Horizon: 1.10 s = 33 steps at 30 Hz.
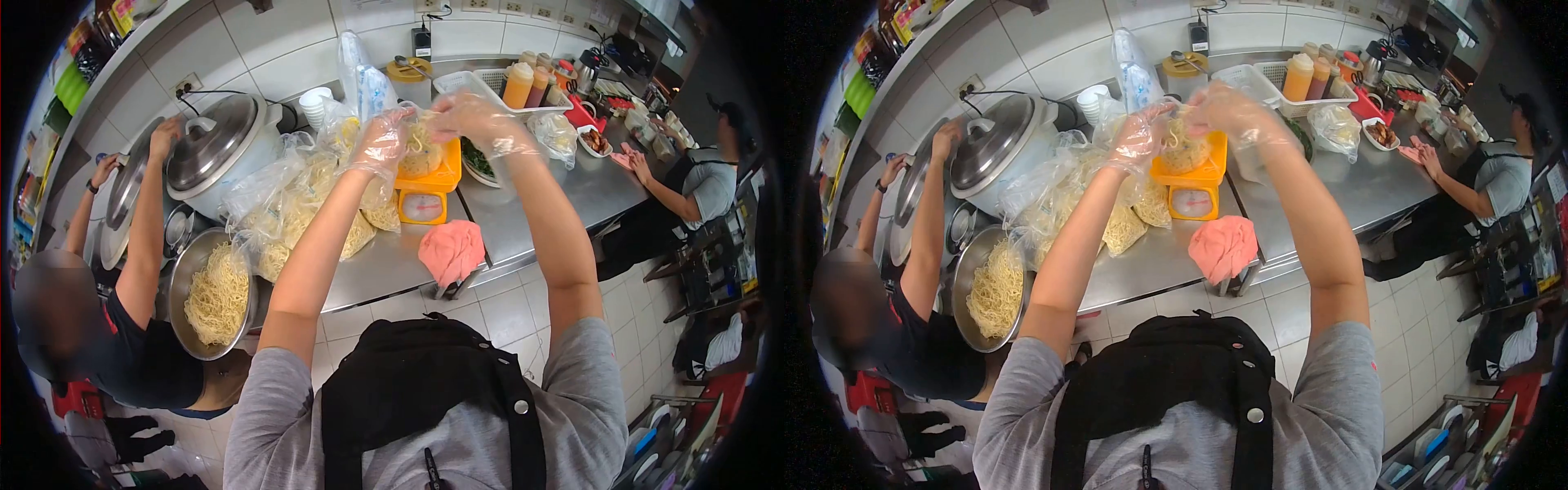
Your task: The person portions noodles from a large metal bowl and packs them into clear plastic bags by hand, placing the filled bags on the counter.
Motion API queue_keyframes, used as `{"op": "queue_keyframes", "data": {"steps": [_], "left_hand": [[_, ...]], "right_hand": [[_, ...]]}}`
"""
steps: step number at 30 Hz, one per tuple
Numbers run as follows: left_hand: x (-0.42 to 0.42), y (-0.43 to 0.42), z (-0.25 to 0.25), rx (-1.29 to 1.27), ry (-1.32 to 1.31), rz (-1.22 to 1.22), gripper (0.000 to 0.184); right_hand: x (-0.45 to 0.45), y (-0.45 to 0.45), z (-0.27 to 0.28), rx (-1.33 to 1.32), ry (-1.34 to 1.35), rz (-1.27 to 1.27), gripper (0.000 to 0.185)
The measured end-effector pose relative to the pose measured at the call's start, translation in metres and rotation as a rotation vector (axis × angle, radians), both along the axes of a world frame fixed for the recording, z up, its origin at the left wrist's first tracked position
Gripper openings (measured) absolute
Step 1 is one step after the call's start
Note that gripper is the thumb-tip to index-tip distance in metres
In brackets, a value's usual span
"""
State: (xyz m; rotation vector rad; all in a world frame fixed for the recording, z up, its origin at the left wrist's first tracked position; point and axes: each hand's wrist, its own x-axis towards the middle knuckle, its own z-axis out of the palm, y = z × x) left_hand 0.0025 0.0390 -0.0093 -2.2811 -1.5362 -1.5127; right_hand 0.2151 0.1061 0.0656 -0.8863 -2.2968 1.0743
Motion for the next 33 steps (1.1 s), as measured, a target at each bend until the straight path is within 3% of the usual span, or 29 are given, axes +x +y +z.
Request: {"op": "queue_keyframes", "data": {"steps": [1,3,5,7,9,12,17,19,20,22,23,27,30,33], "left_hand": [[0.006,-0.008,0.010,-0.002,0.003,-0.007,0.046],[0.022,-0.033,0.041,-0.439,-0.294,-0.038,0.042],[0.013,-0.018,0.020,-0.401,-0.278,-0.006,0.040],[0.004,-0.011,0.013,-0.357,-0.262,0.022,0.038],[0.002,-0.021,0.015,-0.031,0.151,0.110,0.038],[0.011,-0.033,0.019,-0.245,-0.084,0.112,0.038],[0.029,-0.056,0.025,-0.194,-0.066,0.197,0.039],[0.031,-0.059,0.026,-0.227,-0.063,0.214,0.040],[0.029,-0.057,0.023,-0.205,-0.033,0.228,0.041],[0.028,-0.057,0.021,-0.184,-0.004,0.238,0.041],[0.029,-0.058,0.023,-0.191,-0.010,0.247,0.041],[0.029,-0.057,0.024,-0.180,-0.046,0.256,0.041],[0.025,-0.064,0.026,-0.162,-0.005,0.265,0.043],[0.030,-0.083,0.036,-0.152,-0.055,0.261,0.046]], "right_hand": [[-0.002,-0.019,0.006,0.248,0.022,0.075,0.030],[-0.024,-0.026,-0.002,0.358,-0.034,0.162,0.026],[-0.034,-0.030,-0.009,0.470,-0.090,0.250,0.023],[-0.033,-0.036,-0.010,0.689,-0.346,-0.039,0.028],[-0.023,-0.036,-0.006,0.626,-0.240,-0.107,0.029],[-0.001,-0.046,0.004,0.498,-0.040,-0.161,0.034],[0.034,-0.056,-0.006,0.226,0.074,-0.144,0.043],[0.042,-0.048,-0.032,0.236,-0.171,-0.200,0.046],[0.044,-0.044,-0.045,0.237,-0.172,-0.205,0.046],[0.045,-0.042,-0.061,0.431,-0.356,-0.158,0.047],[0.041,-0.044,-0.061,0.407,-0.421,-0.171,0.046],[0.030,-0.035,-0.081,0.482,-0.353,-0.175,0.043],[0.017,-0.030,-0.077,0.551,-0.487,-0.283,0.038],[0.006,-0.031,-0.066,0.371,-0.558,-0.291,0.035]]}}
